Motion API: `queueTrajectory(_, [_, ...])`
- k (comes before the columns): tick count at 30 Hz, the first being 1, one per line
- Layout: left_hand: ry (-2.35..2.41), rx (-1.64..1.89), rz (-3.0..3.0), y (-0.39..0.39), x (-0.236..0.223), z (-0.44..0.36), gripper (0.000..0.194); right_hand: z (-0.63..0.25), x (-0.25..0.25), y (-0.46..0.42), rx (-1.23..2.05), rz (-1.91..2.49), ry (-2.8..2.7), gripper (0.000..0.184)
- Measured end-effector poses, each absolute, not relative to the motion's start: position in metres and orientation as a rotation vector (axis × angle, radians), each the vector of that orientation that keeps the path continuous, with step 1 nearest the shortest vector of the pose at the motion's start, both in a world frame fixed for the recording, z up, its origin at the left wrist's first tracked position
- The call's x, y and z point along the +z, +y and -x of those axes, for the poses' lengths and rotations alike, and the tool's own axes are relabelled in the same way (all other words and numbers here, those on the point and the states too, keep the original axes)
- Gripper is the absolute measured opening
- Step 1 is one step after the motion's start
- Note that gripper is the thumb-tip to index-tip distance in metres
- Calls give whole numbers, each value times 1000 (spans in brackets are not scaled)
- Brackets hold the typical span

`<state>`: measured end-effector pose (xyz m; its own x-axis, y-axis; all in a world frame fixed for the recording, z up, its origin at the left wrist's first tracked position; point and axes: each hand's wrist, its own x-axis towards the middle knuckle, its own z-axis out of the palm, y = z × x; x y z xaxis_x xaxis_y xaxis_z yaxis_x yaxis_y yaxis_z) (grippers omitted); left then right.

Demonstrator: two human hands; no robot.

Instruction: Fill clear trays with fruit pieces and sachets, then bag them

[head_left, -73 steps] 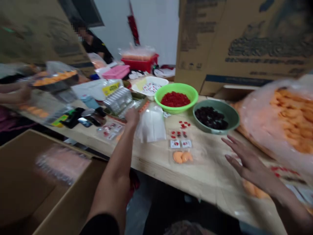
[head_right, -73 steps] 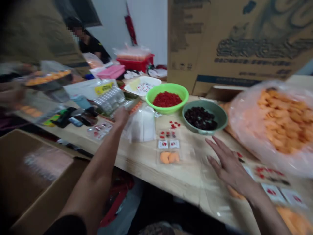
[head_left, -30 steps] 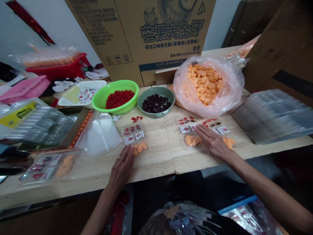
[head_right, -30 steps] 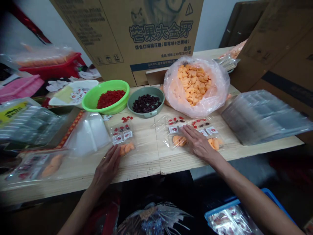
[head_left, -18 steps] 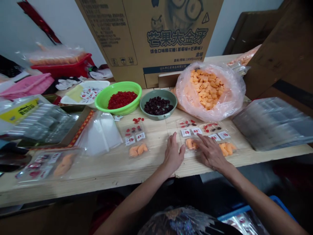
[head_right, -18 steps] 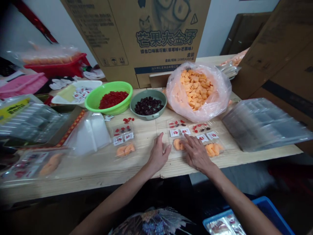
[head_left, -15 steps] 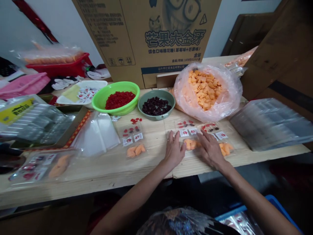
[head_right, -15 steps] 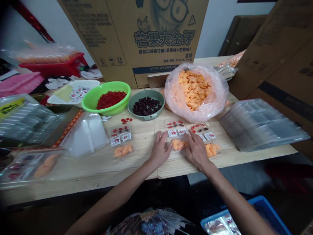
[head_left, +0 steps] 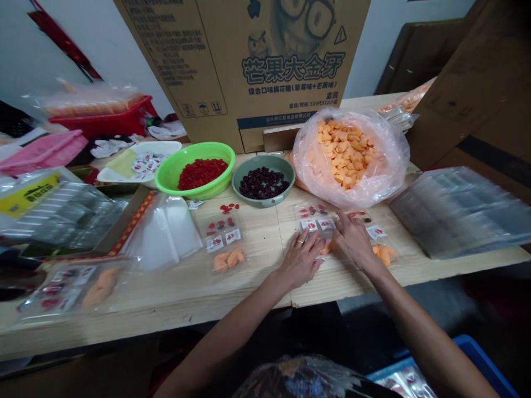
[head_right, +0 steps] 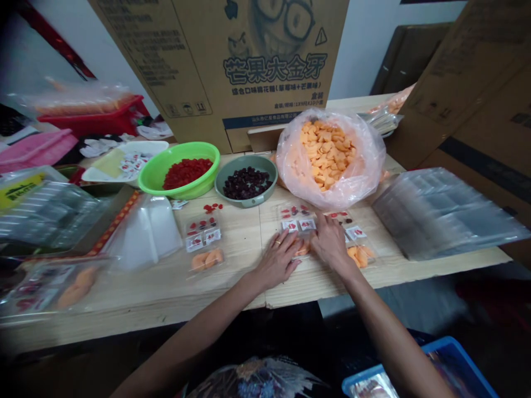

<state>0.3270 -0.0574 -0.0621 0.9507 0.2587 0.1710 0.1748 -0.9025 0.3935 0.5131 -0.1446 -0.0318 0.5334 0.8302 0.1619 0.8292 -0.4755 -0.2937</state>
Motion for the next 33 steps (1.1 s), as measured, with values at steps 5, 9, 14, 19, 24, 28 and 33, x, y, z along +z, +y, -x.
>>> queueTrajectory(5, [307, 448, -2672, -56, -64, -307, 48, -507, -25, -114, 232, 2394, -1435, 57])
queueTrajectory(9, [457, 460, -2644, -58, -59, -281, 39, -494, -27, -102, 626, 2235, -1364, 56])
queueTrajectory(14, [544, 269, -2775, -58, -59, -264, 50, -468, -25, -97, 403, 2309, -1526, 59])
queueTrajectory(19, [474, 291, -2716, -56, -56, -253, 53, -441, -39, -86, 173, 2254, -1910, 57])
queueTrajectory(24, [998, 585, -2578, -10, -41, -209, 24, -445, -65, -87, 130, 2398, -1975, 57])
queueTrajectory(28, [1563, 432, -2462, 38, -37, -170, 40, -448, -54, -84, 80, 2442, -1929, 60])
queueTrajectory(33, [1564, 368, -2416, 40, -50, -163, 49, -397, -36, -48, 466, 1979, -2024, 59])
